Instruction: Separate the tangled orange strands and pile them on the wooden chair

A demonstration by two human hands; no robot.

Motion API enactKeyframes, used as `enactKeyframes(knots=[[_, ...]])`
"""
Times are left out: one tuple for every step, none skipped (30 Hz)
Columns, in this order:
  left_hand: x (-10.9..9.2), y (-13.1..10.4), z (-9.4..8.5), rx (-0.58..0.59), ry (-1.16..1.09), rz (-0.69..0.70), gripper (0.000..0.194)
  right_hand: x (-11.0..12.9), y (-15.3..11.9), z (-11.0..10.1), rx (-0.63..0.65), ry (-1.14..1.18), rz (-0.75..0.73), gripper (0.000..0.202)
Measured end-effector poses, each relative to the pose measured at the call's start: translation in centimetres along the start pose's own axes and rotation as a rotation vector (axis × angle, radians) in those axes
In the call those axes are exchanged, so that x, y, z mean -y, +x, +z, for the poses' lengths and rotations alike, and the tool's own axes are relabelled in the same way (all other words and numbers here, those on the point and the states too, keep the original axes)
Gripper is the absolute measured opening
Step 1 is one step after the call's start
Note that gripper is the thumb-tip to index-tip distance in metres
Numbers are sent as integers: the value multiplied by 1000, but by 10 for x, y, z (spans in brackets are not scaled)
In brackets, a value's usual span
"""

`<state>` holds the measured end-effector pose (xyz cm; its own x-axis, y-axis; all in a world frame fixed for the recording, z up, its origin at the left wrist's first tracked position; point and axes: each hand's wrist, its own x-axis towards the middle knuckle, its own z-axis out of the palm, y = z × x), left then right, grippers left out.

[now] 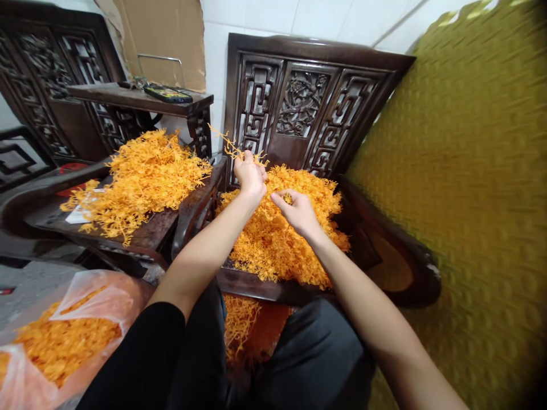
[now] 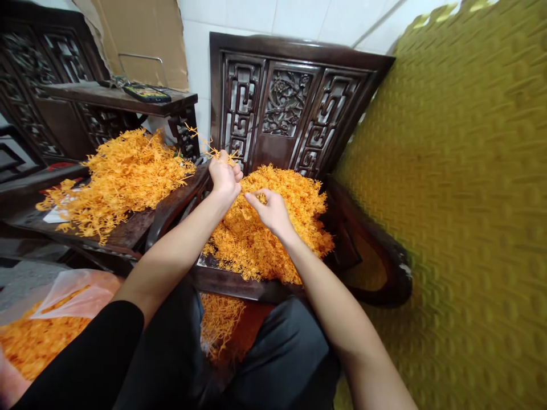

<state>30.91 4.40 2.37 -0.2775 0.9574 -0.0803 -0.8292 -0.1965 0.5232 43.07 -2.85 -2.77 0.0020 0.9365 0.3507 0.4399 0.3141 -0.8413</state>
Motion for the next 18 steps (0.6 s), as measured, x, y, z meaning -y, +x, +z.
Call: enactKeyframes(knots=[[1,1,-1,-1,5,14,29,3,-2,-1,-86,-68,-66,57],[0,3,-2,-8,8,26,29,8,-4,-3,-204,-94,-127,55],[-1,5,-3,-22,5,33,30,14,-7,-7,-334,-76,-183,53],[-3,8,-4,-44,-4,37,31,20,-10,-12,-454,-23,-231,49],[-6,11,-5,-69,-18,35,33,28,-13,-17,-540,51,-276,46],[-10,14,-6,-92,-35,33,34,35,-16,-22,-583,125,-314,43],[-15,17,-6,-108,-54,32,35,41,-18,-27,-587,180,-340,40],[-20,19,-6,-115,-72,33,36,45,-20,-30,-557,207,-352,38],[-25,20,-6,-112,-89,35,37,48,-22,-33,-497,207,-348,36],[-29,20,-6,-100,-102,38,38,47,-24,-33,-416,188,-327,36],[-32,19,-5,-85,-111,41,39,45,-24,-32,-328,168,-287,38],[-35,18,-4,-70,-117,42,39,41,-25,-30,-243,151,-228,42],[-36,16,-3,-61,-121,41,39,35,-24,-27,-170,130,-162,48],[-36,14,-3,-58,-123,38,39,30,-24,-23,-116,95,-101,53],[-36,12,-2,-57,-122,36,39,25,-23,-19,-83,44,-53,57],[-36,10,-1,-56,-120,34,39,21,-23,-15,-64,-18,-27,60],[-34,8,0,-51,-117,34,38,17,-22,-11,-50,-85,-22,61],[-33,6,0,-45,-112,33,38,15,-21,-7,-34,-150,-30,62]])
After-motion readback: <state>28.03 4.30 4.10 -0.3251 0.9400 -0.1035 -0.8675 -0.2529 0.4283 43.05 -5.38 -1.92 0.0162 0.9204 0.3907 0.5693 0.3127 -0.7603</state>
